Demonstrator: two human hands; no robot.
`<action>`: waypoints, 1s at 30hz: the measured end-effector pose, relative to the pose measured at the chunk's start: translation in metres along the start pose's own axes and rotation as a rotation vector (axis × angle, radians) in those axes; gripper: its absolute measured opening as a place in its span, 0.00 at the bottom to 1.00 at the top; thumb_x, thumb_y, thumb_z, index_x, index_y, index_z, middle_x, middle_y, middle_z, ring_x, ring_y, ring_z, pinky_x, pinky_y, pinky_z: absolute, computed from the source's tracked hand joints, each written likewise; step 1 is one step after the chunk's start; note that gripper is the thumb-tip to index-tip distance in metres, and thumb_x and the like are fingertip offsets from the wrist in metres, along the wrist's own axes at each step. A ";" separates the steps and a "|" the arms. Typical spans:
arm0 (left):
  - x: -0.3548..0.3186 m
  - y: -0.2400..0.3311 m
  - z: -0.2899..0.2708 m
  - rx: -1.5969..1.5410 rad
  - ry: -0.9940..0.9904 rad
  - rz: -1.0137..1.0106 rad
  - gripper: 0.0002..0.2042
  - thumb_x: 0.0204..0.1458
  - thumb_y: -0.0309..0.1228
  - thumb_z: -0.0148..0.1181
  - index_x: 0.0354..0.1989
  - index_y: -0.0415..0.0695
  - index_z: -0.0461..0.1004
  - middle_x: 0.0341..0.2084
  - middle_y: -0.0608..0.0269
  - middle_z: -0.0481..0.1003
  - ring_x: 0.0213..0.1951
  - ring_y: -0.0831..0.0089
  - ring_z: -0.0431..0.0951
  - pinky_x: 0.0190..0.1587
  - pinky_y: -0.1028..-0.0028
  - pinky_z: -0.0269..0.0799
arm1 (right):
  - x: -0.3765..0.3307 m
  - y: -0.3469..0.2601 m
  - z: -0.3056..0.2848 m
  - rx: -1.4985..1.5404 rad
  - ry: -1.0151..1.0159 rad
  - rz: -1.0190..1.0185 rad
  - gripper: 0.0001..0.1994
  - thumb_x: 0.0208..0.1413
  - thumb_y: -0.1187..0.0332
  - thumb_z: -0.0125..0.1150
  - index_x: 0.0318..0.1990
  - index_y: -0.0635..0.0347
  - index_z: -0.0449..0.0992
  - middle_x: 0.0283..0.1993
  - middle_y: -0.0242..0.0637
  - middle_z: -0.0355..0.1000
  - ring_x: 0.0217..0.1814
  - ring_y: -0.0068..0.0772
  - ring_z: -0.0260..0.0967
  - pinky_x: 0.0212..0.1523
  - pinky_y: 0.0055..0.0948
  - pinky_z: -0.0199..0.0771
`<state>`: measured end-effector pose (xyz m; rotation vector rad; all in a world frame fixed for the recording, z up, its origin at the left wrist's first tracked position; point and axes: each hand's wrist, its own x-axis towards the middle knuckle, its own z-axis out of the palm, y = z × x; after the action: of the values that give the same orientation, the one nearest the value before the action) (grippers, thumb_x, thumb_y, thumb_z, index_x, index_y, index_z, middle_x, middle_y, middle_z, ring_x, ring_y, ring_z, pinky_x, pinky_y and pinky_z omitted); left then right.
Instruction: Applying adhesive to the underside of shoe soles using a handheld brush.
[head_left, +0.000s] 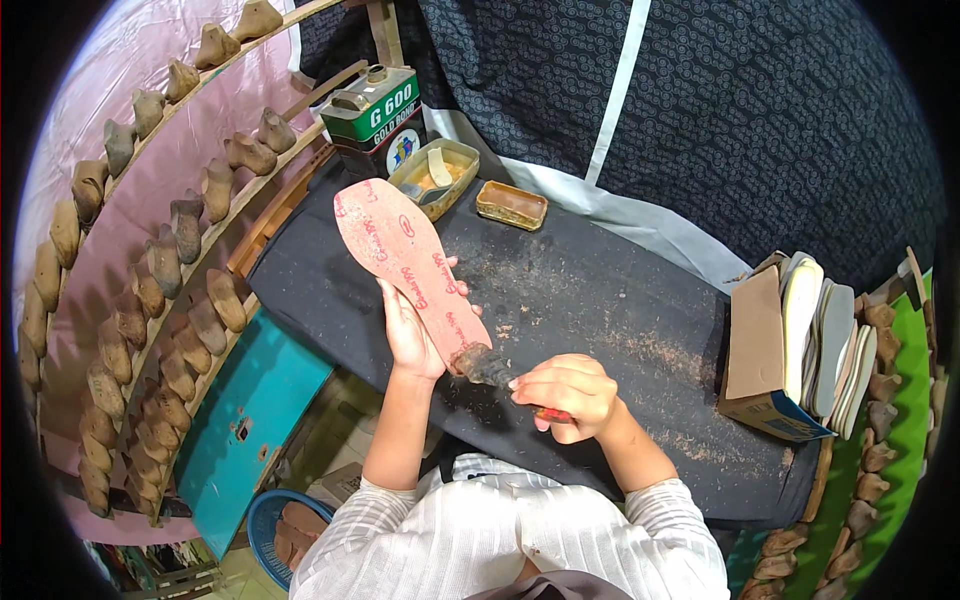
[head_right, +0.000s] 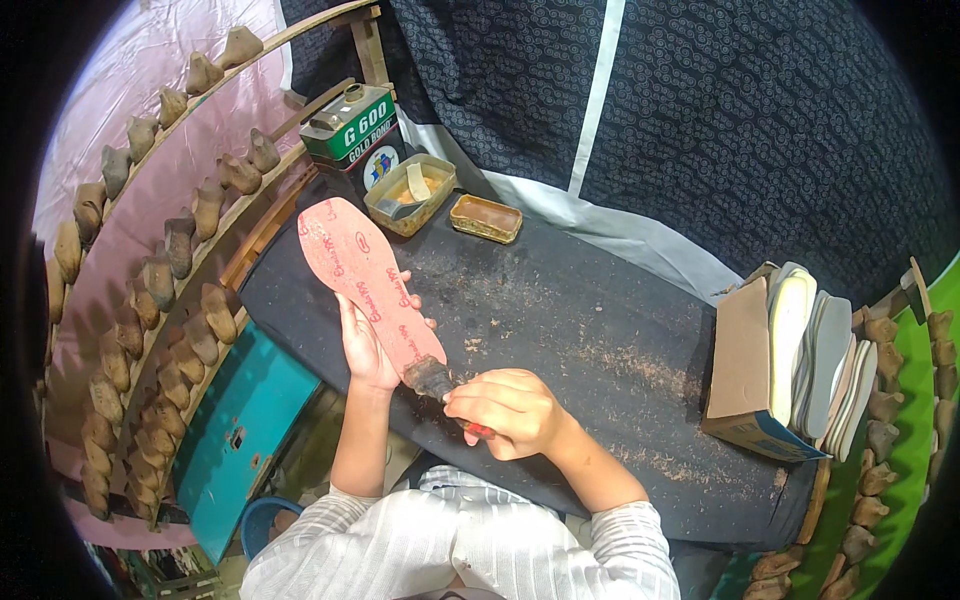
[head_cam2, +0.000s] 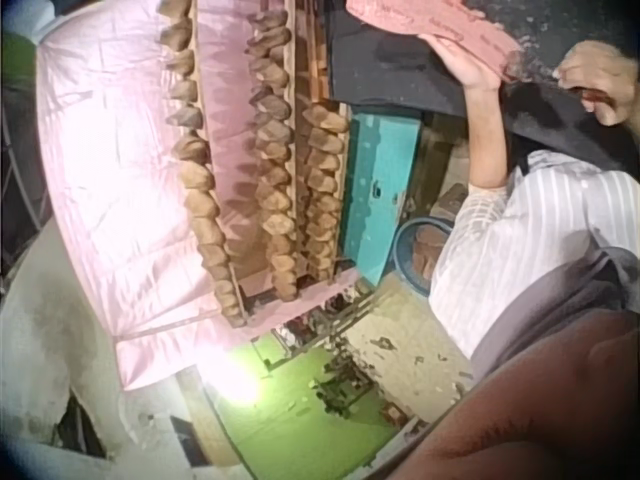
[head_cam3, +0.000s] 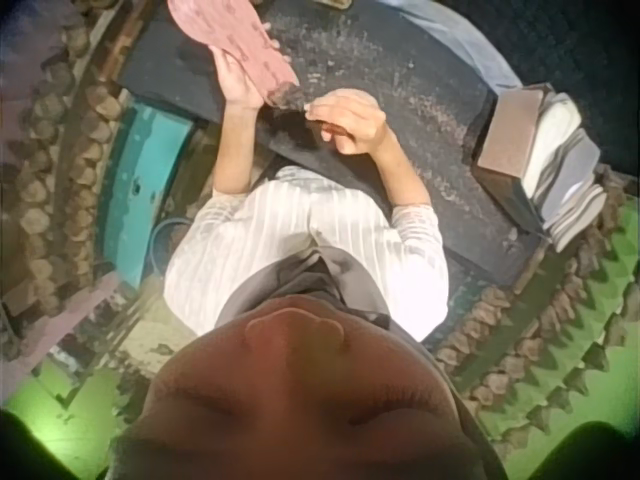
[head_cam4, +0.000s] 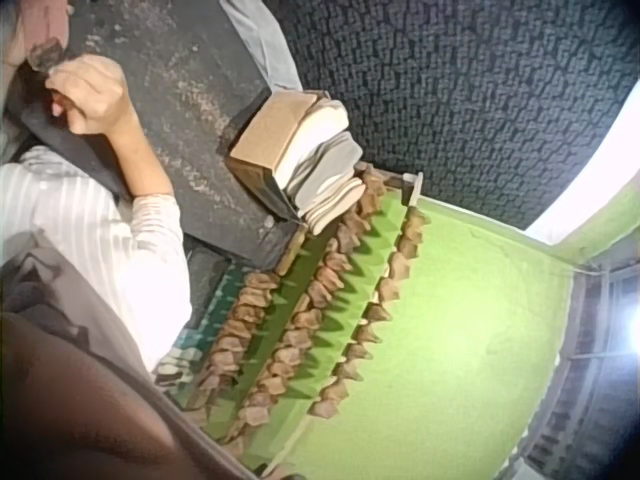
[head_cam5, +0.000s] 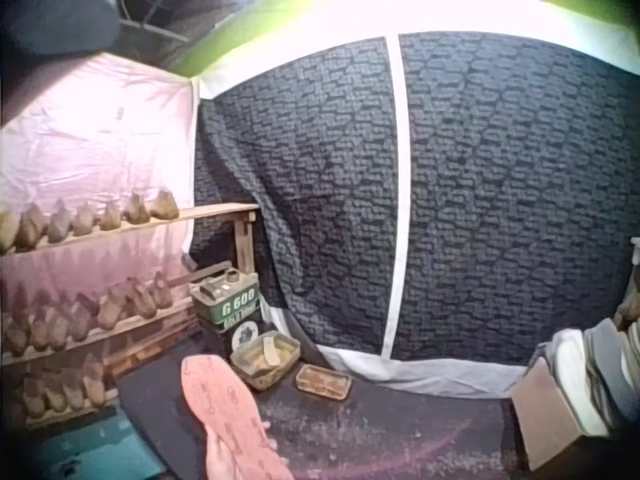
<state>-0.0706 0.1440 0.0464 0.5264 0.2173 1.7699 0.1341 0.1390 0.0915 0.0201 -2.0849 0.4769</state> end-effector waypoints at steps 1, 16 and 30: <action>0.000 0.001 0.001 -0.023 0.009 0.000 0.29 0.59 0.56 0.25 0.58 0.47 0.58 0.47 0.54 0.68 0.37 0.62 0.73 0.34 0.53 0.76 | -0.001 0.001 0.000 -0.003 0.026 0.004 0.16 0.30 0.76 0.65 0.34 0.65 0.76 0.34 0.41 0.74 0.29 0.38 0.73 0.31 0.30 0.75; -0.009 -0.008 0.008 -0.020 0.075 -0.023 0.31 0.58 0.58 0.25 0.56 0.45 0.58 0.46 0.55 0.68 0.36 0.64 0.72 0.33 0.56 0.75 | -0.004 -0.004 0.003 -0.033 0.039 -0.021 0.16 0.30 0.76 0.61 0.34 0.65 0.76 0.35 0.42 0.74 0.30 0.37 0.73 0.30 0.29 0.75; -0.006 -0.003 -0.011 -0.036 0.064 0.013 0.31 0.57 0.59 0.26 0.57 0.47 0.59 0.47 0.56 0.69 0.37 0.64 0.73 0.35 0.54 0.74 | 0.002 0.010 -0.025 -0.001 0.104 0.079 0.14 0.28 0.83 0.52 0.29 0.66 0.75 0.28 0.42 0.74 0.23 0.32 0.72 0.25 0.27 0.72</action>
<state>-0.0718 0.1403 0.0344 0.4468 0.2267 1.8018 0.1512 0.1573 0.1016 -0.0859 -1.9889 0.5142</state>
